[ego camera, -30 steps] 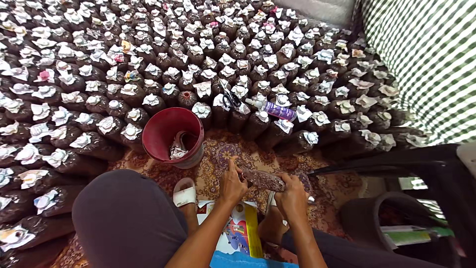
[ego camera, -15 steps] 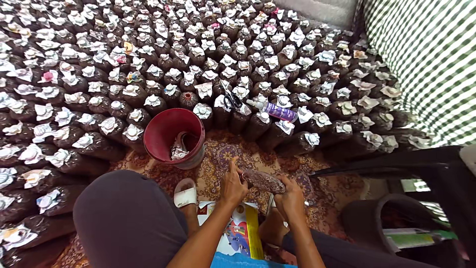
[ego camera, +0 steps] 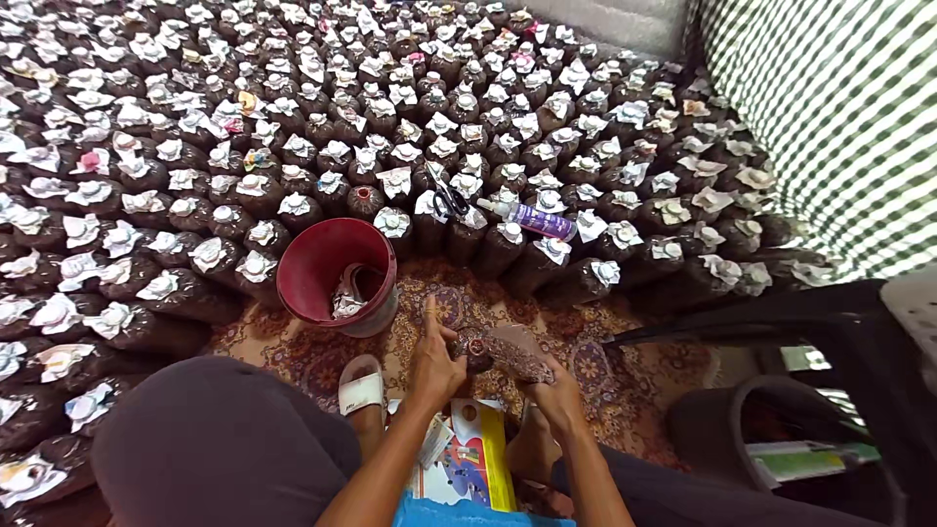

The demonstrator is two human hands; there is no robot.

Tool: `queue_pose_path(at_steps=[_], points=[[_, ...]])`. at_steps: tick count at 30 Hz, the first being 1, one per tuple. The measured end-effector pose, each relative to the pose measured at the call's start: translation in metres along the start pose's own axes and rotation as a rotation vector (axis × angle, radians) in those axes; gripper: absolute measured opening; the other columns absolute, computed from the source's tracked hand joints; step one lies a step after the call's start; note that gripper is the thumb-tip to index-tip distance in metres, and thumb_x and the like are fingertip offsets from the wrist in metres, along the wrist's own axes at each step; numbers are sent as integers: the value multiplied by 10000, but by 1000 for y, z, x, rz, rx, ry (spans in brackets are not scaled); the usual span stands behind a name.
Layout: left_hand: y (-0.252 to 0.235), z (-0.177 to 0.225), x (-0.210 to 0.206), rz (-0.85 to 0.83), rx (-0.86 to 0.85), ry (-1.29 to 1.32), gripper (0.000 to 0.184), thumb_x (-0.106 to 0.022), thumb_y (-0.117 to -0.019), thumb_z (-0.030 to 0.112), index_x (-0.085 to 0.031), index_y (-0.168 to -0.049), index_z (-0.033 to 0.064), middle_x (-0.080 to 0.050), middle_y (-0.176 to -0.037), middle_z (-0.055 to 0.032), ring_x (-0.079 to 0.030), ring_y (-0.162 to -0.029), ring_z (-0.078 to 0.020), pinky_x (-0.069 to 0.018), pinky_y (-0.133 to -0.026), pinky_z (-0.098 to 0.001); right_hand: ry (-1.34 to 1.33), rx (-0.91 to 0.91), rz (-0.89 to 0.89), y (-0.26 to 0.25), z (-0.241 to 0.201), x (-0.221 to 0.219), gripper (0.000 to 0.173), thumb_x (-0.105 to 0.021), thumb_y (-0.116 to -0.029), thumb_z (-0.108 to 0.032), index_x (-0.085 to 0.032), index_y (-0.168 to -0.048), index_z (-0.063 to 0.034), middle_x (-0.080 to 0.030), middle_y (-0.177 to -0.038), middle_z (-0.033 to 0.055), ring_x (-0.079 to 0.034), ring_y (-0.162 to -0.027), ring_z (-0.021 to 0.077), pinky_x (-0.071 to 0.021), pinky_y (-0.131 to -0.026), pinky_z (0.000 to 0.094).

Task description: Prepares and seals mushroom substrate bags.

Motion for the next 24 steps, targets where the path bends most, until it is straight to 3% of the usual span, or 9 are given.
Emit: queue_pose_path(at_steps=[4,8,11,14,16,19,20,21,24], points=[[11,2,5,-108,-17,118,1158,-847,-760,166,-95,-1641,171,-733,-1030,10,-701,-968,-144,-584,-907,-409,-475,-224,-88,18,17,-27,729,-672,-667,220,-552,-1363,35,-691,-1196,191,-722,-996,235,-635,-811,401],[36,31,-20,-297,-121,222,1102,-848,-788,190,-142,-1634,188,-714,-1086,24,-717,-979,-96,-624,-893,-322,-898,-300,-259,48,-10,-58,626,-682,-612,204,-531,-1204,67,-708,-1017,196,-720,-865,259,-632,-726,423],[40,36,-19,-283,-136,190,1029,-820,-795,183,-217,-1627,245,-697,-972,40,-704,-851,-92,-620,-786,-306,-1013,-273,-456,60,-22,-72,562,-725,-586,146,-569,-1116,47,-715,-974,166,-716,-862,243,-620,-760,436],[42,35,-15,-293,-153,169,889,-779,-800,140,-328,-1563,212,-682,-900,36,-685,-788,-93,-607,-749,-297,-784,-196,-594,63,-26,-75,611,-755,-602,151,-562,-1175,59,-722,-1036,160,-721,-943,235,-618,-850,427],[47,37,-19,-360,-191,63,798,-745,-823,140,-367,-1525,180,-685,-893,44,-677,-791,-85,-591,-768,-290,-217,-161,-635,56,-13,-62,636,-799,-663,64,-570,-1255,24,-716,-1111,120,-712,-997,194,-608,-899,387],[56,28,-33,-512,-204,-142,721,-715,-832,119,-413,-1484,166,-681,-910,27,-669,-792,-119,-580,-778,-339,495,-261,-468,32,24,-11,626,-716,-886,-135,-524,-1481,-90,-590,-1368,273,-592,-1231,454,-467,-1010,669],[57,20,-40,-559,-198,-217,709,-705,-834,112,-418,-1480,157,-686,-924,10,-674,-807,-149,-575,-791,-375,530,-309,-348,24,29,9,628,-711,-906,-158,-514,-1500,-100,-528,-1437,306,-512,-1313,512,-390,-1058,724],[58,9,-47,-602,-184,-291,705,-694,-835,99,-420,-1482,150,-691,-938,-11,-680,-831,-186,-573,-806,-418,490,-312,-224,18,26,26,601,-705,-906,-133,-532,-1480,-91,-534,-1431,304,-513,-1314,509,-394,-1054,717],[59,-30,-78,-710,-129,-526,734,-699,-789,76,-413,-1463,122,-695,-973,-114,-690,-915,-329,-551,-824,-554,227,-210,-33,12,-9,40,545,-677,-902,-15,-570,-1430,-96,-598,-1378,209,-627,-1204,377,-523,-986,576]])
Point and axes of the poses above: each hand's wrist, its own y-axis away from the middle knuckle, its own x-axis out of the back of the hand, z = x × y, the point moved 10 cm from there along -y, towards the middle knuckle
